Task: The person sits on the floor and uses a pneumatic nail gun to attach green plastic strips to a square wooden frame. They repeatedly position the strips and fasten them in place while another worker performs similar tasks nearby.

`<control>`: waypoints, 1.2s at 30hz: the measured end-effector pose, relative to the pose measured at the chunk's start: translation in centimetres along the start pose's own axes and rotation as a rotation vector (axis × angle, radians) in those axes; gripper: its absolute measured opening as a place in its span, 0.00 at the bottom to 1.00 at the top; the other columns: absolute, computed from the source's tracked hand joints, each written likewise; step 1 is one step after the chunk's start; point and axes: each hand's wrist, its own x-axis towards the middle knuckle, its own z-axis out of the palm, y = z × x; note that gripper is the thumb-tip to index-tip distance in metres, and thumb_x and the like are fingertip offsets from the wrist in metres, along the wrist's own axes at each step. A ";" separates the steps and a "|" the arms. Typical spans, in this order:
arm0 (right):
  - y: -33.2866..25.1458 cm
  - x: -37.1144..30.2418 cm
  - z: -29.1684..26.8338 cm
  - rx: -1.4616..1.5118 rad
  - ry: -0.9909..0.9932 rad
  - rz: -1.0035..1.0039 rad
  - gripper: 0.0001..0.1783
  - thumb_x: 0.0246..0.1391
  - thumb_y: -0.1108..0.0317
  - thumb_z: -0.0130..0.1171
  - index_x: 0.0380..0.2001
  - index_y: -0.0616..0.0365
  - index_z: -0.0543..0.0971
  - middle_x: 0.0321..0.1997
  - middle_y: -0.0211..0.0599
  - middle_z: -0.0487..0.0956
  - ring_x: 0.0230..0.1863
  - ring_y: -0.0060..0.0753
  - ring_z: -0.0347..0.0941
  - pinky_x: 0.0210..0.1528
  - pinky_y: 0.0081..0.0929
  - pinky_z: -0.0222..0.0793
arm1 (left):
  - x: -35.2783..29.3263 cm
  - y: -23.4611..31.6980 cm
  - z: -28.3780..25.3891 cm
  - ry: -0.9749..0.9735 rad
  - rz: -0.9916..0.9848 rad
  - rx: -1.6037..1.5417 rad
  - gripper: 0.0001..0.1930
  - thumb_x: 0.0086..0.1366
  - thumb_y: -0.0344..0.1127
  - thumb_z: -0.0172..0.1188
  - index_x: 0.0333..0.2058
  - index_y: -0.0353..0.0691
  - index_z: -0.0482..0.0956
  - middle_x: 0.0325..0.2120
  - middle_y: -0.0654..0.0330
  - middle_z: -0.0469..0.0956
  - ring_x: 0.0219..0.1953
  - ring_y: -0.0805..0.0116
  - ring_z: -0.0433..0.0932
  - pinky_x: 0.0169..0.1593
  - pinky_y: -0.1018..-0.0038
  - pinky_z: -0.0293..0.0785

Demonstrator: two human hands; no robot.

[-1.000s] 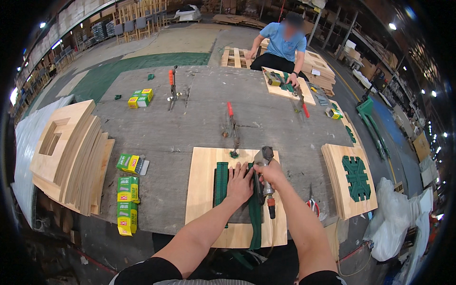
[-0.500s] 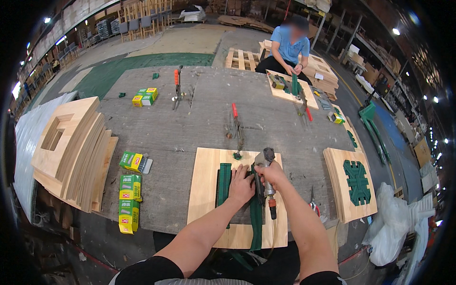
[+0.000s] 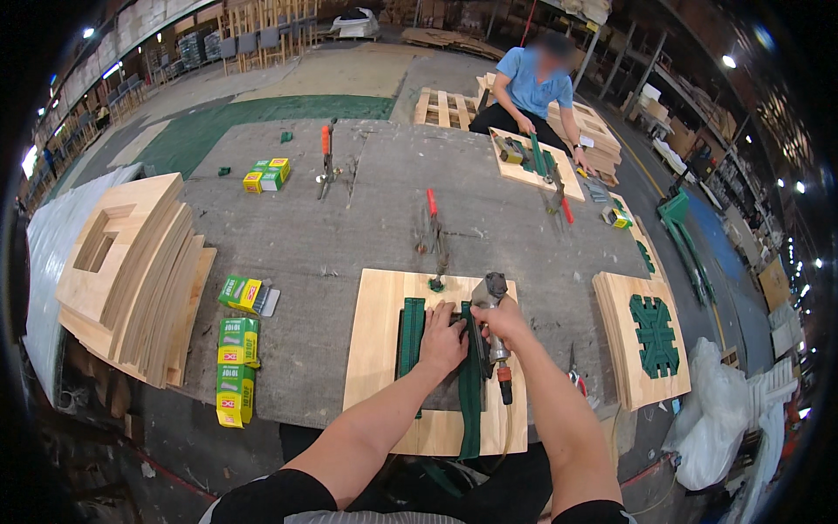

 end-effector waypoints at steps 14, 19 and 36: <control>0.1 0.2 -1.0 -0.025 0.031 0.012 0.13 0.58 0.67 0.69 0.41 0.58 0.77 0.27 0.31 0.77 0.19 0.24 0.71 0.20 0.30 0.69 | 0.1 -0.2 0.6 0.073 -0.008 -0.061 0.15 0.61 0.33 0.67 0.45 0.34 0.81 0.62 0.42 0.68 0.70 0.41 0.61 0.75 0.47 0.52; 1.8 0.6 -3.8 0.195 0.037 0.027 0.16 0.59 0.62 0.71 0.43 0.58 0.77 0.30 0.33 0.77 0.22 0.26 0.73 0.22 0.33 0.72 | 0.5 -0.5 0.6 0.101 -0.003 -0.062 0.13 0.62 0.33 0.66 0.42 0.33 0.76 0.62 0.40 0.68 0.70 0.39 0.61 0.75 0.46 0.52; 14.5 -2.3 -17.9 0.232 0.250 0.187 0.19 0.62 0.61 0.67 0.44 0.69 0.78 0.30 0.37 0.78 0.26 0.33 0.76 0.24 0.35 0.72 | 0.2 -0.1 1.6 0.101 0.046 0.021 0.10 0.64 0.34 0.62 0.39 0.34 0.75 0.60 0.41 0.69 0.69 0.38 0.62 0.75 0.45 0.52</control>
